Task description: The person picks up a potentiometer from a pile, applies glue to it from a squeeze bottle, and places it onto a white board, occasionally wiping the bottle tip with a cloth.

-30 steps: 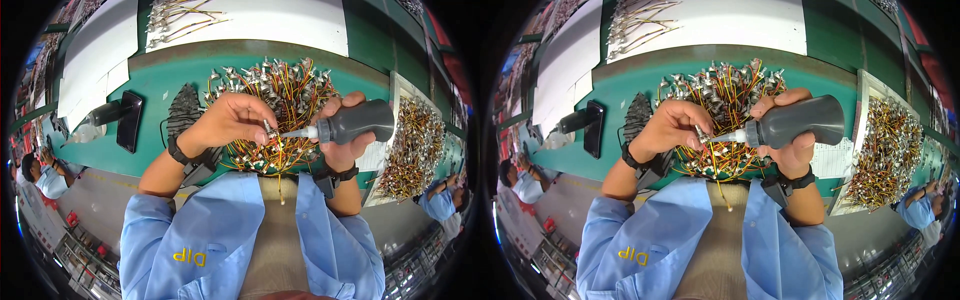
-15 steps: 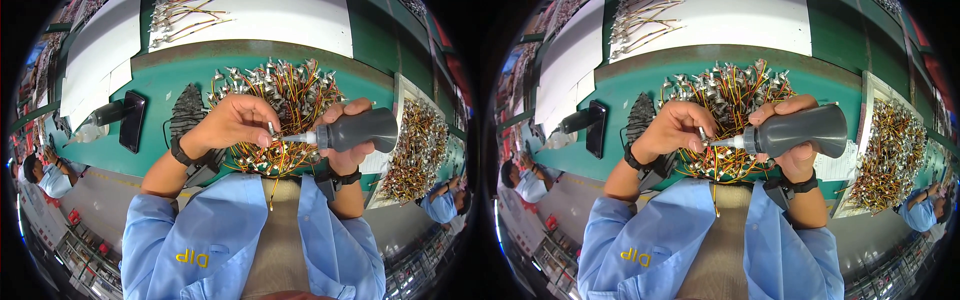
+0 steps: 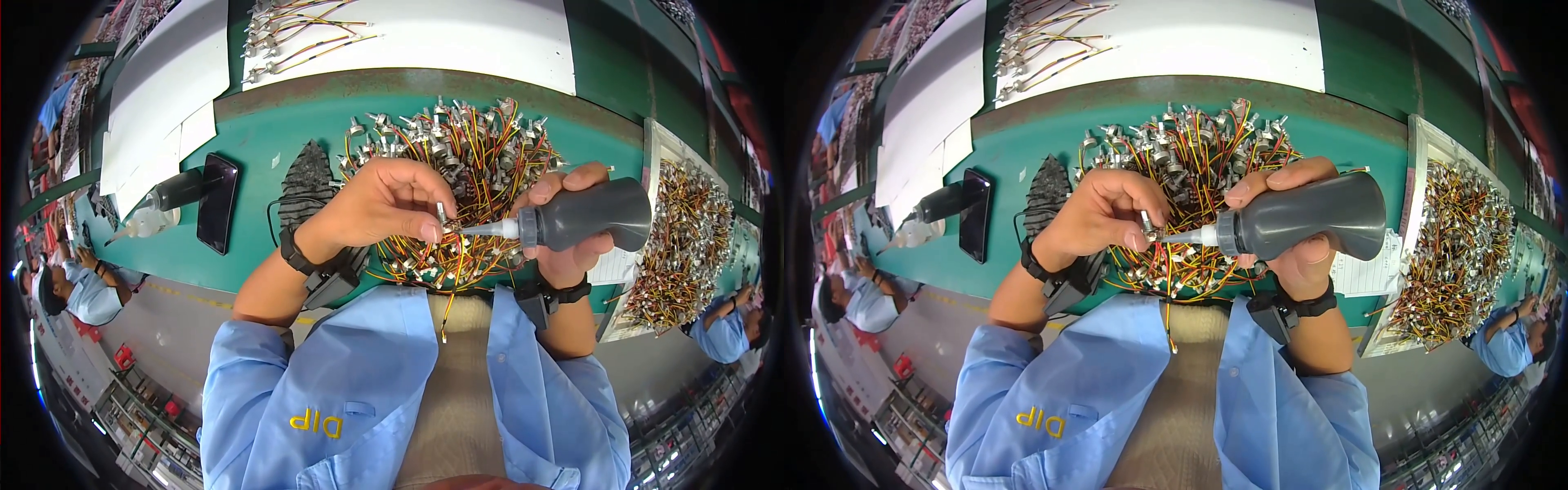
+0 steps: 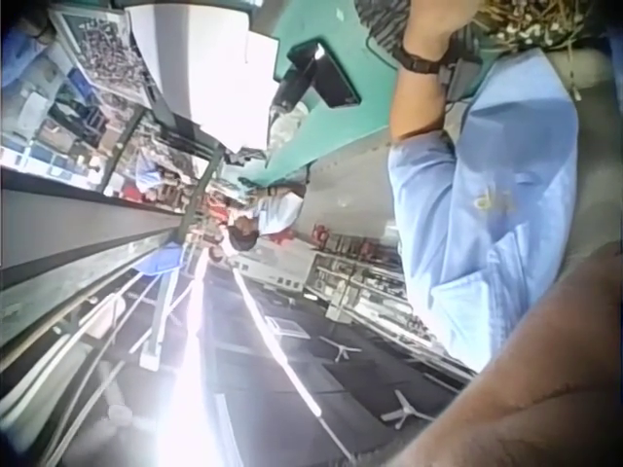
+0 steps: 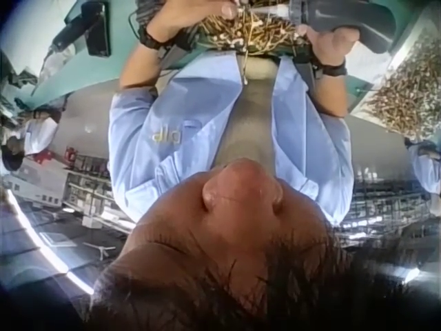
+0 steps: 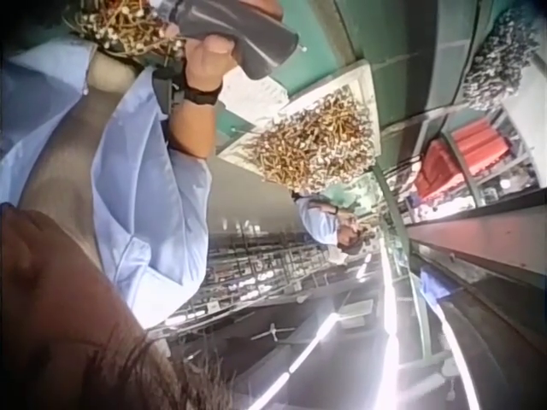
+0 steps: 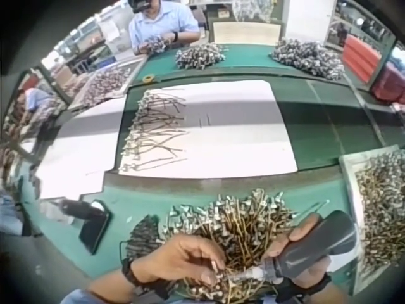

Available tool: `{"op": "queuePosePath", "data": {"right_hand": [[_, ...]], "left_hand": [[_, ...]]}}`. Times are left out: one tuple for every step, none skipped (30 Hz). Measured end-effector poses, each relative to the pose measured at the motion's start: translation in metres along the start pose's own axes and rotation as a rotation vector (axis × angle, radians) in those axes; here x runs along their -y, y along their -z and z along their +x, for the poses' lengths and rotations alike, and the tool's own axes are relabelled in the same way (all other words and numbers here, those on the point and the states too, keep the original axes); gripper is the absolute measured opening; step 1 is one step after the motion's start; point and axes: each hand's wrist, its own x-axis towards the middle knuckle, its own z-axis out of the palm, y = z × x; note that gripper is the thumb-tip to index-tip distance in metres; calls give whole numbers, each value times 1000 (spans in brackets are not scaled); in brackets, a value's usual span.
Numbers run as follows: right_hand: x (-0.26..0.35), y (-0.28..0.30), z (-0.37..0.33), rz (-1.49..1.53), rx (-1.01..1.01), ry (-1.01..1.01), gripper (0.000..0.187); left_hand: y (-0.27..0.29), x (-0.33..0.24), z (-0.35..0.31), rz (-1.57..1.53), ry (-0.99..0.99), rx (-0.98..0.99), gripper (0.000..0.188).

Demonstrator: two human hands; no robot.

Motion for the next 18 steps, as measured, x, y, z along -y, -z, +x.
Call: {"op": "queuePosePath", "data": {"right_hand": [[0, 0, 0, 2, 5, 0, 64], [0, 0, 0, 5, 10, 0, 64], [0, 1, 0, 5, 9, 1, 64], [-1, 1, 1, -1, 17, 3, 65], [-1, 2, 1, -6, 25, 6, 65], [-1, 2, 1, -12, 33, 9, 65], [-1, 1, 1, -12, 31, 10, 65], [-1, 1, 1, -5, 17, 6, 65], [-1, 0, 1, 2, 2, 2, 65], [0, -1, 1, 9, -13, -2, 65], [0, -2, 1, 10, -14, -1, 65], [1, -2, 1, -1, -17, -11, 65], [2, -3, 1, -11, -20, -20, 65], [3, -3, 1, -22, -24, -29, 65], [3, -3, 1, -22, -25, -28, 65], [3, -3, 0, -19, -25, -26, 65], [2, -2, 0, -15, -25, -25, 65], [2, -2, 0, -11, -26, -23, 65]], "left_hand": [[0, 0, 0, 0, -3, -2, 23], [-1, 0, 0, 0, -6, -5, 23], [-1, -1, 0, 0, -5, -3, 23], [-2, -3, 0, -10, 24, -18, 24], [-3, -5, 0, -20, 53, -32, 26], [-3, -6, 0, -30, 82, -47, 27], [-3, -6, 0, -30, 84, -46, 27], [-1, -5, 0, -21, 71, -30, 26], [0, -4, 0, -11, 58, -14, 25], [0, -4, 0, -2, 45, 2, 24], [0, -4, 0, -1, 46, 3, 24], [0, -4, -1, 2, 45, 0, 24], [0, -4, -1, 5, 43, -2, 24], [-1, -5, -1, 7, 42, -5, 24], [0, -5, 0, 8, 42, -4, 24], [0, -4, -1, 16, 44, -4, 24], [0, -4, -1, 25, 45, -4, 24], [0, -4, -1, 35, 46, -5, 25]]}}
